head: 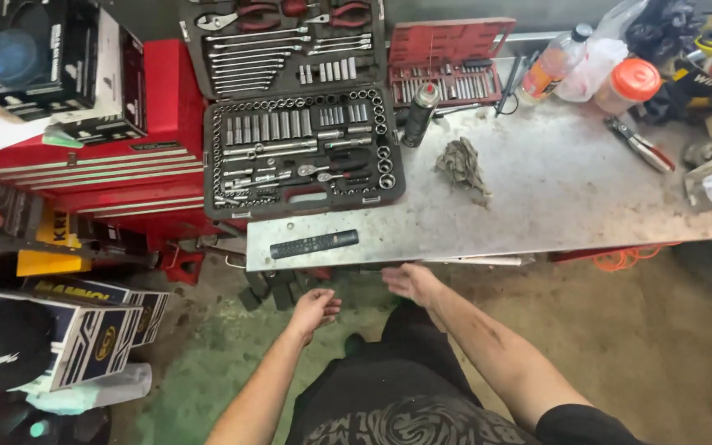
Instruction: The person wipes their hands with a cloth, then opens a drawer in a red tool chest to retrieve a small tool. They then move to a shelf, pick up a jar of grease, open it, and place it back on the tool chest before picking up a spray can.
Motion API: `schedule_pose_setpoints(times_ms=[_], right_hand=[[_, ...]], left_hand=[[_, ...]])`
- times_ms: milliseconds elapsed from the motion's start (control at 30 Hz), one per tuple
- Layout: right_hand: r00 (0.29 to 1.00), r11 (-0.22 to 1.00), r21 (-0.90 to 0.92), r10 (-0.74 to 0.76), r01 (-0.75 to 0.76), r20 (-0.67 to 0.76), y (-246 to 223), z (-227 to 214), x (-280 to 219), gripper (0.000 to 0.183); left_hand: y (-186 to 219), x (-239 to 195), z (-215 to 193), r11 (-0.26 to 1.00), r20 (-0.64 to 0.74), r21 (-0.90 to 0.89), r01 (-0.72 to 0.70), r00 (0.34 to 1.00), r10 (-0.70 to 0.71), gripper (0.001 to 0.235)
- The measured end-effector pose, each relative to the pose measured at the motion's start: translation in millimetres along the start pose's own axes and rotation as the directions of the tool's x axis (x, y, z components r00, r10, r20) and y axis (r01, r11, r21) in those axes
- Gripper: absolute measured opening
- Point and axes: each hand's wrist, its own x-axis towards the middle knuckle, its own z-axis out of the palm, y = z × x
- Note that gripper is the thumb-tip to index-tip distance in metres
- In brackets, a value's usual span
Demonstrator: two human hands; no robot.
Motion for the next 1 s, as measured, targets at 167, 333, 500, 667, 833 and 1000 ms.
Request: schedule_pose_setpoints(times_ms=[167, 333, 500, 667, 833, 1000], right_hand=[[0.94, 0.916, -0.362, 0.262, -0.171, 0.219, -56, 5, -57, 0.062], [0.919, 0.955, -0.292, 0.165, -0.057, 0.357, -147, -4, -56, 0.077], [0.958, 0.795, -0.556, -0.287, 0.244, 0.011, -230, -52, 34, 0.049], [0.534, -0.065, -0.941, -0.809, 0.333, 0.245, -288, -47, 40, 0.038], [0.874, -0.049, -0.994, -0.473, 0.097, 0.109, -306, -53, 68, 0.062], [0.897, 0.171, -0.953, -0.412, 0.25, 0.161, -309, -51, 86, 0.057]], left_hand=[[60, -13, 60, 0.999, 0.035, 0.032, -0.006, 0.999, 0.005, 0.036], [123, 5, 145, 0.998, 0.224, -0.069, 0.01, 0.975, 0.006, 0.031], [146, 79, 211, 0.996, 0.257, -0.067, -0.062, 0.963, 0.077, 0.025], [176, 143, 250, 0.972, 0.143, -0.052, -0.228, 0.962, 0.233, 0.026], [285, 120, 276, 0.735, -0.161, 0.477, -0.482, 0.774, 0.612, 0.082], [370, 100, 280, 0.608, -0.134, 0.556, -0.567, 0.661, 0.738, 0.09]])
